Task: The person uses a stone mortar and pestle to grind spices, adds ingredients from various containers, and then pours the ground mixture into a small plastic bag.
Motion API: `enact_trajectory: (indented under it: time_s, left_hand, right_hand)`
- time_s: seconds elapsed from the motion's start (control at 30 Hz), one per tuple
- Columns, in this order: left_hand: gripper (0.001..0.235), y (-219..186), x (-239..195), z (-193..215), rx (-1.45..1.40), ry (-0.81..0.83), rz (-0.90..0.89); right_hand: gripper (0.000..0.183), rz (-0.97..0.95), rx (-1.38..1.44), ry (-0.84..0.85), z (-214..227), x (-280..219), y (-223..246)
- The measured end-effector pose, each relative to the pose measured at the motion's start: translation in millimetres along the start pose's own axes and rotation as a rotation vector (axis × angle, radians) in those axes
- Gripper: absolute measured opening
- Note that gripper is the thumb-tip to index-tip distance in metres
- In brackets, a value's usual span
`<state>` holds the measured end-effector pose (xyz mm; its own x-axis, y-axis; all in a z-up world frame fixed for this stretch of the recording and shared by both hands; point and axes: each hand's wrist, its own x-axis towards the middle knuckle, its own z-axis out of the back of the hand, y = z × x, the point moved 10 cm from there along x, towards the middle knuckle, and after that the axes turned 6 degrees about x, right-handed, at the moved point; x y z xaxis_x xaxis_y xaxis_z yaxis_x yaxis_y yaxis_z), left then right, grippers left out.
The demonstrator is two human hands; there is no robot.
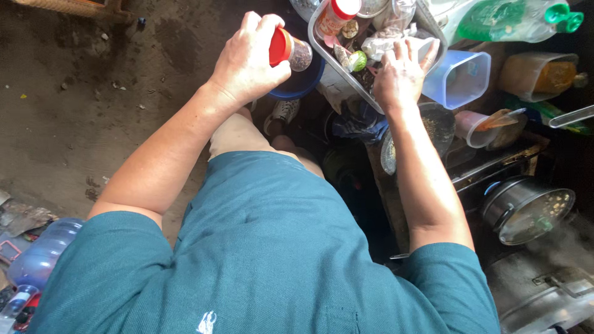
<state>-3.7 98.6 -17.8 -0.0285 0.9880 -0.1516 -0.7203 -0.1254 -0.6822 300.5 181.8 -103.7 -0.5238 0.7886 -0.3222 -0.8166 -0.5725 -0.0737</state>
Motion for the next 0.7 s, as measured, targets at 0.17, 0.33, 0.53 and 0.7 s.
enact_trajectory:
  time_s: [0.17, 0.33, 0.53, 0.7]
  left_hand:
    - [0.060, -0.5, 0.6, -8.2, -0.006, 0.064, 0.023]
    - [0.060, -7.1, 2.0, -17.0, -0.006, 0.083, 0.008]
    - [0.058, -3.1, 1.5, -26.5, -0.014, 0.099, 0.011]
    - [0.058, -4.7, 4.4, -31.4, 0.014, 0.101, 0.006]
  right_hand:
    - [0.058, 0.008, 0.099, -0.101, 16.9, 13.9, 8.4]
    - [0.013, -0.019, 0.238, -0.091, -8.0, 33.5, -12.2]
    - [0.023, -0.325, 0.652, -0.207, 18.3, 32.0, -83.8]
    - [0.026, -0.325, 0.690, -0.233, 23.6, 41.0, -99.1]
